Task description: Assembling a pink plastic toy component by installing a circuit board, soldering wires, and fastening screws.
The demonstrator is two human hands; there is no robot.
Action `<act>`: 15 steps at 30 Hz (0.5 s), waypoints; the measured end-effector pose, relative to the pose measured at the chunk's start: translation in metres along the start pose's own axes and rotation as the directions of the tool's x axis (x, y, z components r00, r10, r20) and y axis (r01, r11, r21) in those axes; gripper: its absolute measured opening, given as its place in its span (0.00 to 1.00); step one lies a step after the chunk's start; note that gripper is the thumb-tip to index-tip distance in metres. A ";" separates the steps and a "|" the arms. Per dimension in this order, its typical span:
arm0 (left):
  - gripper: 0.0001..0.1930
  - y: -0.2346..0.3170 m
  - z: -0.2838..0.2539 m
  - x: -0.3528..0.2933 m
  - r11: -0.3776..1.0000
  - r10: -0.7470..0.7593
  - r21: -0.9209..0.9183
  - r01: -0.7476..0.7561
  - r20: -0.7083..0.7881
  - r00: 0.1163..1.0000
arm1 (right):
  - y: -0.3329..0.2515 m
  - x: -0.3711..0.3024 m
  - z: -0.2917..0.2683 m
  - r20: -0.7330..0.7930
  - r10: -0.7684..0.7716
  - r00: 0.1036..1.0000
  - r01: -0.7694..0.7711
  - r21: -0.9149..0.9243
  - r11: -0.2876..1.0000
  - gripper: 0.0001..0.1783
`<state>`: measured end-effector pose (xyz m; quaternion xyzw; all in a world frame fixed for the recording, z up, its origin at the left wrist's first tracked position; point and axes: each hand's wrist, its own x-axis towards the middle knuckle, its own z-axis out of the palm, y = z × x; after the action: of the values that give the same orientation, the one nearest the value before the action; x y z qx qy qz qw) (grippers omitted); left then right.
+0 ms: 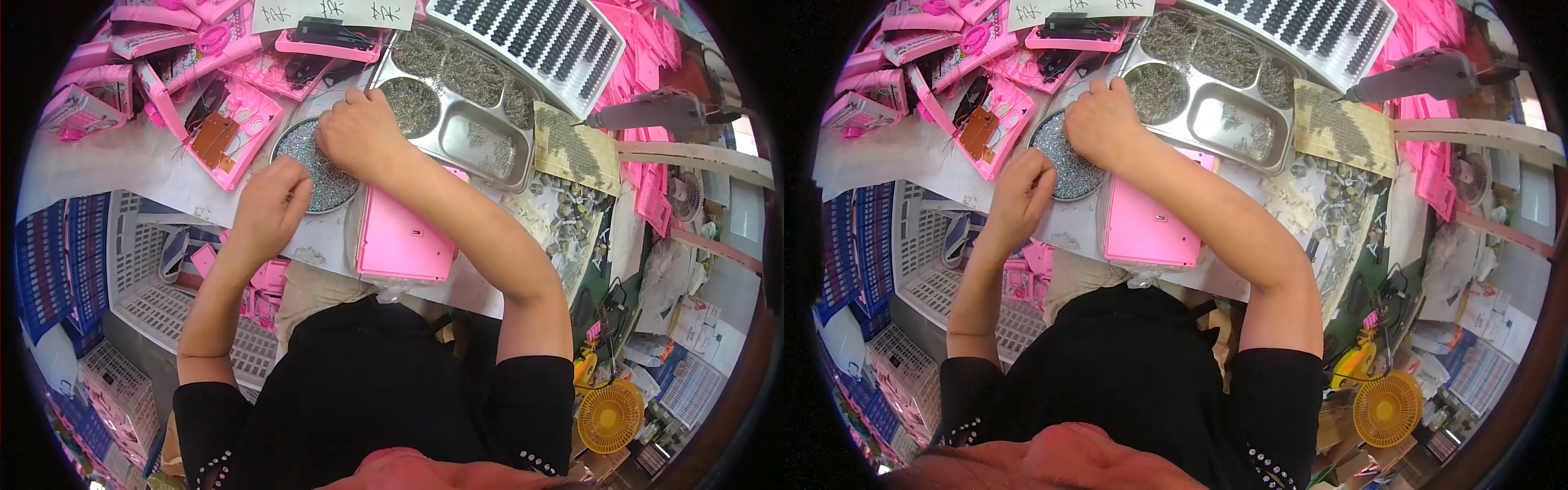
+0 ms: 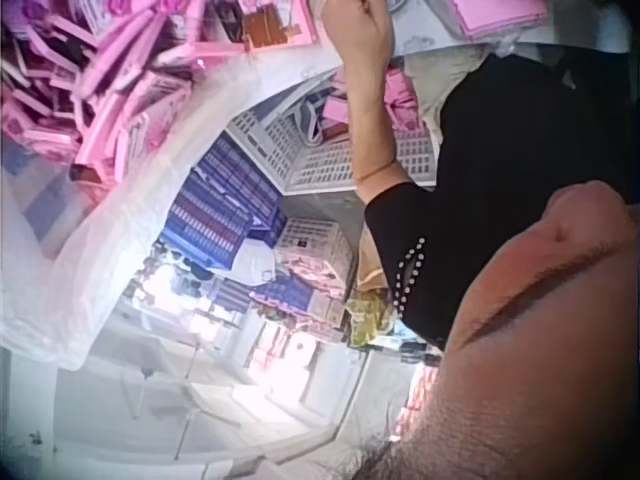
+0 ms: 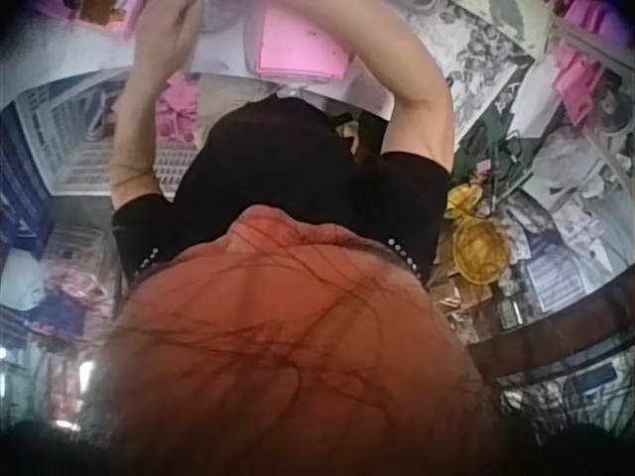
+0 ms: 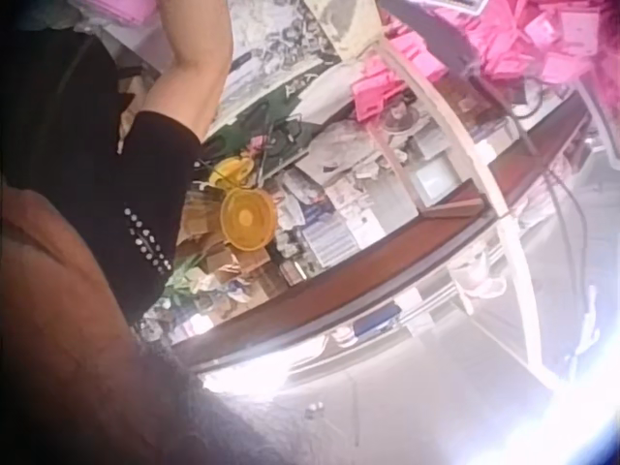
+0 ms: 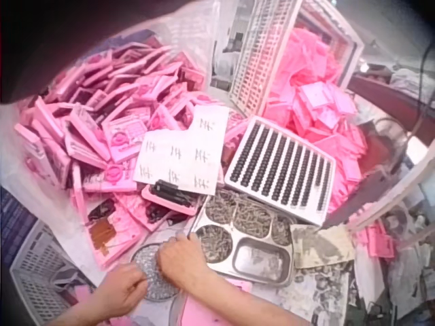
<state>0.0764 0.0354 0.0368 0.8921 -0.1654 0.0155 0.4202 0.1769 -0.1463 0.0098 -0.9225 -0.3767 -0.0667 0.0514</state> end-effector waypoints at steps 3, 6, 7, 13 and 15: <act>0.05 0.014 0.012 0.003 0.992 -0.023 -0.123 0.023 0.005 1.000 | 0.004 -0.003 0.004 -0.130 0.025 0.991 -0.022 0.027 0.999 0.15; 0.05 0.023 0.018 0.009 0.984 -0.054 -0.164 0.067 0.077 0.996 | 0.014 -0.007 -0.015 -0.106 0.117 0.988 -0.093 0.207 0.974 0.13; 0.05 0.026 0.021 0.012 0.983 -0.061 -0.167 0.079 0.109 0.992 | 0.019 -0.016 -0.030 -0.060 0.180 0.982 -0.157 0.275 0.948 0.13; 0.07 0.028 0.051 0.040 0.994 0.111 -0.012 -0.110 0.098 0.989 | 0.039 -0.134 -0.091 -0.128 0.344 0.930 -0.255 0.446 0.858 0.10; 0.08 0.029 0.052 0.043 0.994 0.111 -0.022 -0.109 0.133 0.985 | 0.039 -0.167 -0.083 -0.129 0.481 0.867 -0.313 0.610 0.728 0.07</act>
<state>0.1020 -0.0333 0.0319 0.8775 -0.2421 -0.0224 0.4134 0.0790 -0.3017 0.0632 -0.9044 -0.1595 -0.0670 0.3901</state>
